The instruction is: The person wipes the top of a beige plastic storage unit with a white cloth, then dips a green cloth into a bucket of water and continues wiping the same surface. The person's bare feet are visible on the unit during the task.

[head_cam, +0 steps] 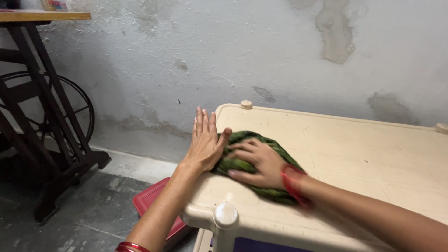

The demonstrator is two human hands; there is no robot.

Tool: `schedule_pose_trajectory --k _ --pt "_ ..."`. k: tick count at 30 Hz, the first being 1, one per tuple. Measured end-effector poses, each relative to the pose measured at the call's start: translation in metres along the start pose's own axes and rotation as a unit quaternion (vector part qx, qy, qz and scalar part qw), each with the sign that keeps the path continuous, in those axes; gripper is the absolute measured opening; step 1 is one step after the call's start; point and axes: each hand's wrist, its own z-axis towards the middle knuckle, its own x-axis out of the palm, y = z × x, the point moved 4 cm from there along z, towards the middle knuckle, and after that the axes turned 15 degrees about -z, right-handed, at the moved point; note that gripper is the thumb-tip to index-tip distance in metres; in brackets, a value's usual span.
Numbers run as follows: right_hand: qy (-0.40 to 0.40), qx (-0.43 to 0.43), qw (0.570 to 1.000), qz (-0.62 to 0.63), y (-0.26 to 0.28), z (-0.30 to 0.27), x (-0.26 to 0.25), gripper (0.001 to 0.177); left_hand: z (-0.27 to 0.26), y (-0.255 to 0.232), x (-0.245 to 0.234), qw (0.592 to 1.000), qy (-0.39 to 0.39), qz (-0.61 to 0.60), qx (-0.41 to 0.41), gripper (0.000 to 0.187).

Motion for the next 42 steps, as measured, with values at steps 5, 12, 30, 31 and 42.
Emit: schedule_pose_trajectory --k 5,12,30,31,42 --pt "0.048 0.086 0.994 -0.045 -0.103 -0.083 -0.009 0.051 0.002 -0.007 -0.001 1.0 0.027 -0.014 -0.004 0.111" --pt "0.113 0.39 0.868 -0.285 -0.32 -0.095 0.048 0.067 -0.001 -0.015 0.001 0.994 0.091 -0.003 -0.056 0.11" --pt "-0.031 0.158 0.983 -0.089 -0.183 0.196 0.157 0.052 -0.005 -0.014 0.0 0.998 0.042 -0.016 -0.044 0.109" --pt "-0.018 0.155 0.985 -0.074 -0.17 0.193 0.154 0.051 -0.005 -0.011 0.001 0.999 0.016 -0.015 -0.029 0.109" --pt "-0.057 -0.034 0.997 0.032 0.026 0.066 0.035 0.049 -0.015 -0.034 -0.053 0.939 -0.298 -0.149 0.09 0.101"
